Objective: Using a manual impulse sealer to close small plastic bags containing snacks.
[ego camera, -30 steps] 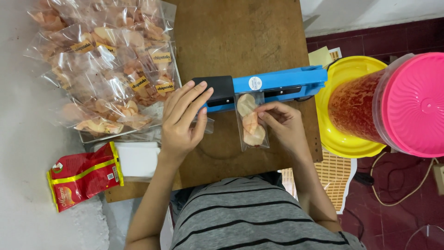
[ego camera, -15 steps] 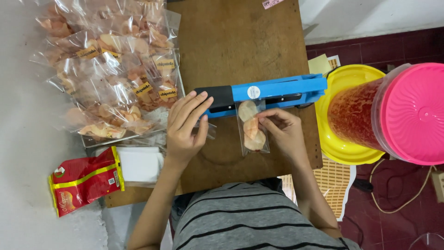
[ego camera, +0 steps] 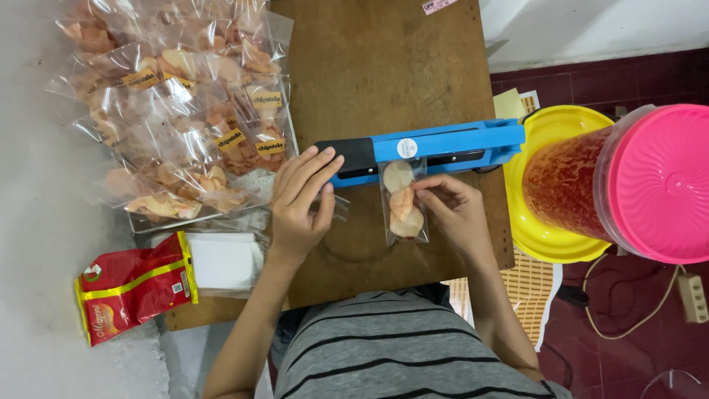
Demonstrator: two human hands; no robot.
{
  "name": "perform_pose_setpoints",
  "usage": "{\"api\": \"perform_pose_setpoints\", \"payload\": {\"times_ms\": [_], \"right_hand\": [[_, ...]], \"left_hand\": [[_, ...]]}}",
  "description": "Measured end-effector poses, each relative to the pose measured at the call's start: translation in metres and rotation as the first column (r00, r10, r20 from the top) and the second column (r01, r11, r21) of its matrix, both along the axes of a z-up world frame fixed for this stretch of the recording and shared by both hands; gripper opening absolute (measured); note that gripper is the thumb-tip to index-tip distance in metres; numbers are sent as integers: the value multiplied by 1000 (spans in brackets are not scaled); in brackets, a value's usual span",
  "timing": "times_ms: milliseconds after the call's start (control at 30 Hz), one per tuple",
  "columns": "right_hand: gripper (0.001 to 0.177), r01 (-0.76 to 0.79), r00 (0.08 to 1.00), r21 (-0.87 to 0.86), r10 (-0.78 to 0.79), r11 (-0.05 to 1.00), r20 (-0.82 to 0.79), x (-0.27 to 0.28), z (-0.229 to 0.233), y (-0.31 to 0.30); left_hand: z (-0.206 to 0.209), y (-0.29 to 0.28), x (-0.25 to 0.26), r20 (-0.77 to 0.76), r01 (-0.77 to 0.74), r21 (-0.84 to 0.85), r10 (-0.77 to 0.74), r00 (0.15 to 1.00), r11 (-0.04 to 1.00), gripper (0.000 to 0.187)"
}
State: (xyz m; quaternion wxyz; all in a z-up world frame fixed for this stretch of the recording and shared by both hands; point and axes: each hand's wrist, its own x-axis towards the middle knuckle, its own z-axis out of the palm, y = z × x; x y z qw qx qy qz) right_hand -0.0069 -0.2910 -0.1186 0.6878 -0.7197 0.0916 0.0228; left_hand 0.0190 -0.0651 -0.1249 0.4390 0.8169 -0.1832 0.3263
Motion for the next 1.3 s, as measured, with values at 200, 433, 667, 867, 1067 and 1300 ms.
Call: {"api": "perform_pose_setpoints", "payload": {"times_ms": [200, 433, 667, 867, 1067, 1300], "right_hand": [[18, -228, 972, -296, 235, 928, -13, 4, 45, -4], [15, -122, 955, -742, 282, 659, 93, 16, 77, -14], [19, -54, 580, -785, 659, 617, 478, 55, 76, 45], [11, -70, 508, -808, 718, 586, 476, 67, 73, 56], [6, -109, 504, -786, 715, 609, 484, 73, 65, 54], [5, -70, 471, -769, 700, 636, 537, 76, 57, 53]], "left_hand": [[-10, 0, 5, 40, -13, -10, 13, 999, 1000, 26], [-13, -1, 8, 61, -22, -46, 25, 998, 999, 25], [-10, 1, 5, 32, -34, -48, 36, 999, 998, 27], [-10, 0, 6, 36, -40, -66, 43, 998, 997, 25], [-13, -2, 7, 37, -44, -88, 48, 998, 995, 25], [-19, -2, 9, 49, -68, -72, 71, 996, 995, 28]]}}
